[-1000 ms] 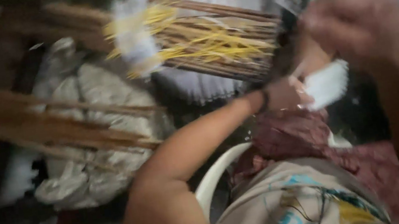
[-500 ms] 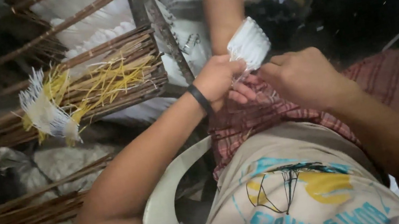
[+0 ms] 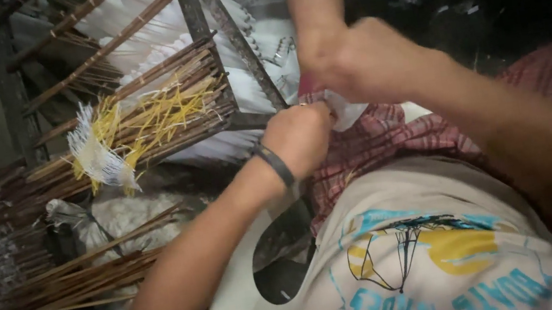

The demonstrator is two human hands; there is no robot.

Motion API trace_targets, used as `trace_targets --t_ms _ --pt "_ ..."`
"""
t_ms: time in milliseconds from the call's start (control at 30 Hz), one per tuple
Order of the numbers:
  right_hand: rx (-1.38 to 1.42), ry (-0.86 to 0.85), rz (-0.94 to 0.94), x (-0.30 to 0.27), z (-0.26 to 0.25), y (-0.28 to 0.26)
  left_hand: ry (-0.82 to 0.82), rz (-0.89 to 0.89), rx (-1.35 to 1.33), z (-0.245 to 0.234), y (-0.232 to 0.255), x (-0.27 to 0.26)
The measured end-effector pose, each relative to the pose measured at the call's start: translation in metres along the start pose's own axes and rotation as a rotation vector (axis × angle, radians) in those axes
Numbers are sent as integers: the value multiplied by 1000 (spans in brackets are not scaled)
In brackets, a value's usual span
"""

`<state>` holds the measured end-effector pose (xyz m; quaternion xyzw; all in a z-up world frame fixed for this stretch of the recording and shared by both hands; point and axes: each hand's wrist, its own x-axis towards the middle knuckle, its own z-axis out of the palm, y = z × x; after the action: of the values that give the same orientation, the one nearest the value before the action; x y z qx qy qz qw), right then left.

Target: Manually packaging bundles of white candles into clear plastic bags.

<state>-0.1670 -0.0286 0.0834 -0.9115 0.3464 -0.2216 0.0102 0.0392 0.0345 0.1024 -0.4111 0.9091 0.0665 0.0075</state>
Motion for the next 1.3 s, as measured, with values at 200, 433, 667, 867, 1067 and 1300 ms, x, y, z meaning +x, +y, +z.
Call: trace_targets --t_ms 200,433,667,867,1067,1300 --pt "495 -685 -128 93 28 -7 287 201 415 -42 10 -8" --pt "791 209 -235 34 25 -22 -15 -210 -383 -6 -52 -19" --pt "193 563 -210 -24 12 -88 -150 -759 -1474 -8 -29 -14" --pt "336 644 -233 -22 5 -90 -167 -708 -1579 -17 -19 -9" --pt "794 347 182 -35 -2 -75 -182 -473 -1684 2 -27 -16" --pt "907 70 120 25 59 -31 135 318 245 -12 -3 -17"
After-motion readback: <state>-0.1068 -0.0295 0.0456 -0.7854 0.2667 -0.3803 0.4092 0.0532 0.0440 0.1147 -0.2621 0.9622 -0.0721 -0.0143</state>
